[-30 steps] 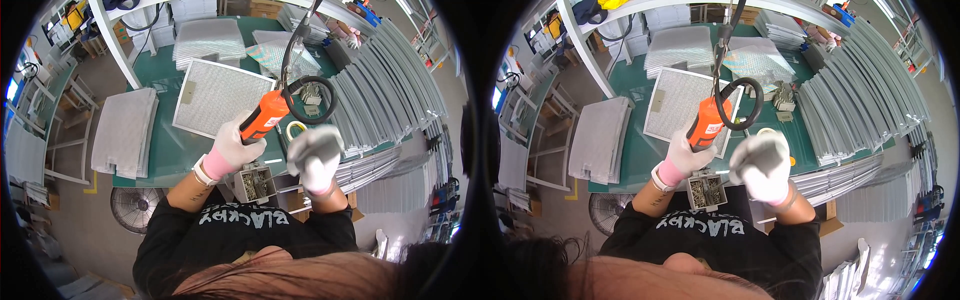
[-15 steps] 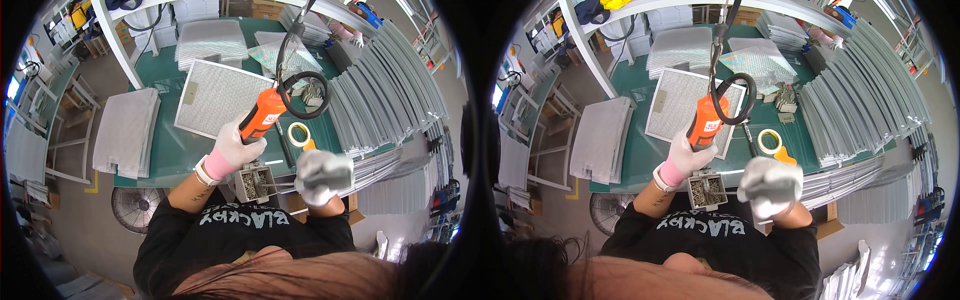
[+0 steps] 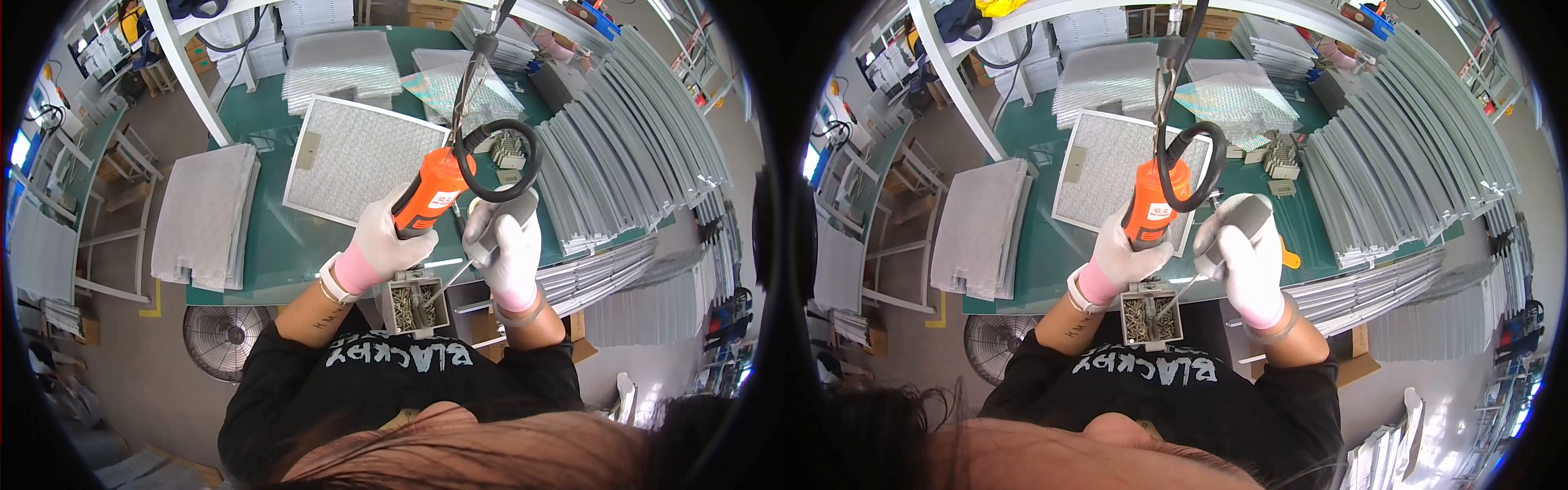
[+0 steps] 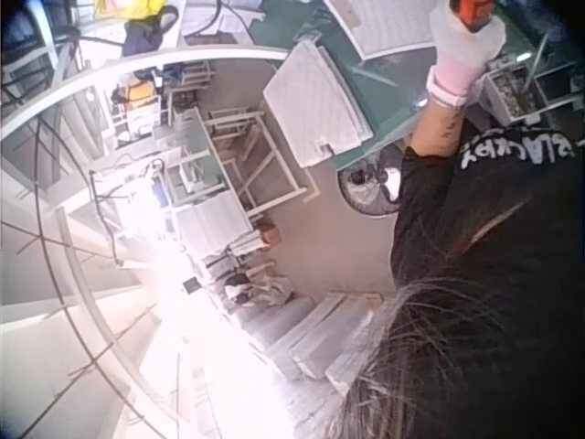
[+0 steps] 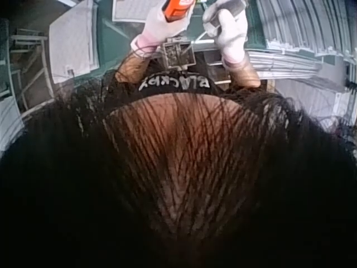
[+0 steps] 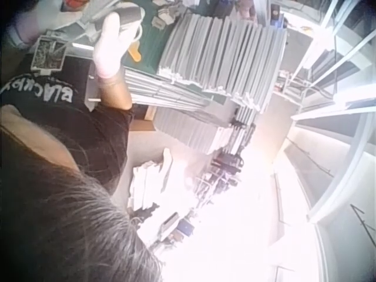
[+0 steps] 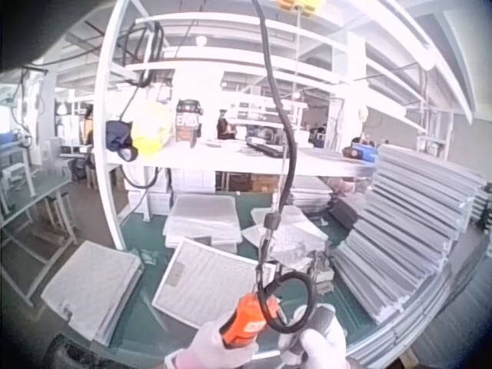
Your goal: Assembling metal mesh filters using an electric screwdriver and hand tools.
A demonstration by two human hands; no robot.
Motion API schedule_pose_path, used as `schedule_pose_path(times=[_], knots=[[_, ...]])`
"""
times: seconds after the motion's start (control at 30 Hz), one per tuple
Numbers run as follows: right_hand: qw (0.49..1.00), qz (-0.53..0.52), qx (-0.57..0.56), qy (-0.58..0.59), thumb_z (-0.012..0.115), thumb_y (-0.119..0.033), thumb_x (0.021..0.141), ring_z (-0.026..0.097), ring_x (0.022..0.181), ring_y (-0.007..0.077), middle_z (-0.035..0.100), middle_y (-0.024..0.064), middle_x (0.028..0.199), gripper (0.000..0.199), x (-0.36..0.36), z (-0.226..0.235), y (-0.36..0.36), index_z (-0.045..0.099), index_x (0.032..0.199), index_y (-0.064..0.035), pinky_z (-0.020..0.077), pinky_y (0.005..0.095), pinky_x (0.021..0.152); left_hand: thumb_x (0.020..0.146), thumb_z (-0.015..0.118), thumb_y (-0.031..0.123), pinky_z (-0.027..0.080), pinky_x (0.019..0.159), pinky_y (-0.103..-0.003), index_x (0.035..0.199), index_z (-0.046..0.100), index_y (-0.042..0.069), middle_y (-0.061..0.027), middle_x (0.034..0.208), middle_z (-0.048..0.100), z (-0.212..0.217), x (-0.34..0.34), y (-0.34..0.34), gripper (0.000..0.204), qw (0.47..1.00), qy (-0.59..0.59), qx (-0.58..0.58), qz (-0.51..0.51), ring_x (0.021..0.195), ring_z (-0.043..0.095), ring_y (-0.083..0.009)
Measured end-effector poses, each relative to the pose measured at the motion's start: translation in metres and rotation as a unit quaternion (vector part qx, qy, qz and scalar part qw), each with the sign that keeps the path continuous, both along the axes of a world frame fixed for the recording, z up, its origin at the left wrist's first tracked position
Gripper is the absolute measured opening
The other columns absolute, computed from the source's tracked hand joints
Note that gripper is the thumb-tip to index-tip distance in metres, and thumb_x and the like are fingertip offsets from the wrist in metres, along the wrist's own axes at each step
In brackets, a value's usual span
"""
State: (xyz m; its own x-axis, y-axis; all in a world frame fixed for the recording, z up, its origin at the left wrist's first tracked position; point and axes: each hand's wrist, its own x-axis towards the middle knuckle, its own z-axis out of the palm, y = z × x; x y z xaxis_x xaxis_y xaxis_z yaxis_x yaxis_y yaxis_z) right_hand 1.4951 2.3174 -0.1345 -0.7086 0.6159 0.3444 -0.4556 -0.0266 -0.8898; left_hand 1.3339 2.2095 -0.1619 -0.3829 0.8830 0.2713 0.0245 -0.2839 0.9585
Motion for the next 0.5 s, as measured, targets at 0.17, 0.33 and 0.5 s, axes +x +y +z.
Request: schedule_pose_path(times=[0.17,0.33,0.5], knots=[[0.998,-0.019,0.029,0.049,0.063,-0.032,0.096,0.052,0.053,0.0105,0.062,0.0139,0.078,0.038,0.004,0.003,-0.004,0.043,0.114,-0.0048,0.0389,0.0226,0.045,0.078,0.068,0.0,0.045,0.06,-0.023,0.113,0.059,0.002,0.0031,0.077,0.057,-0.003,-0.003,-0.001,0.036,0.999,-0.044,0.009,-0.029,0.066,0.05,-0.0037],[0.997,0.028,0.062,0.02,0.061,-0.007,0.091,0.061,0.063,0.0136,0.064,0.0142,0.084,0.031,0.007,0.025,-0.016,0.043,0.115,-0.0039,0.0494,0.0261,0.057,0.077,0.067,0.0,0.045,0.059,-0.024,0.11,0.059,0.002,0.0038,0.074,0.056,-0.003,-0.004,0.0,0.034,0.999,-0.028,-0.014,-0.012,0.064,0.051,-0.0038],[0.991,0.027,0.091,-0.095,0.068,-0.006,0.087,0.062,0.077,0.0089,0.066,0.0059,0.086,0.034,0.002,0.042,-0.018,0.048,0.113,-0.0005,0.0515,0.0273,0.069,0.075,0.068,0.001,0.046,0.061,-0.025,0.107,0.06,0.002,0.0028,0.075,0.057,-0.002,-0.005,0.002,0.034,1.0,0.021,-0.006,0.01,0.066,0.052,-0.0046]])
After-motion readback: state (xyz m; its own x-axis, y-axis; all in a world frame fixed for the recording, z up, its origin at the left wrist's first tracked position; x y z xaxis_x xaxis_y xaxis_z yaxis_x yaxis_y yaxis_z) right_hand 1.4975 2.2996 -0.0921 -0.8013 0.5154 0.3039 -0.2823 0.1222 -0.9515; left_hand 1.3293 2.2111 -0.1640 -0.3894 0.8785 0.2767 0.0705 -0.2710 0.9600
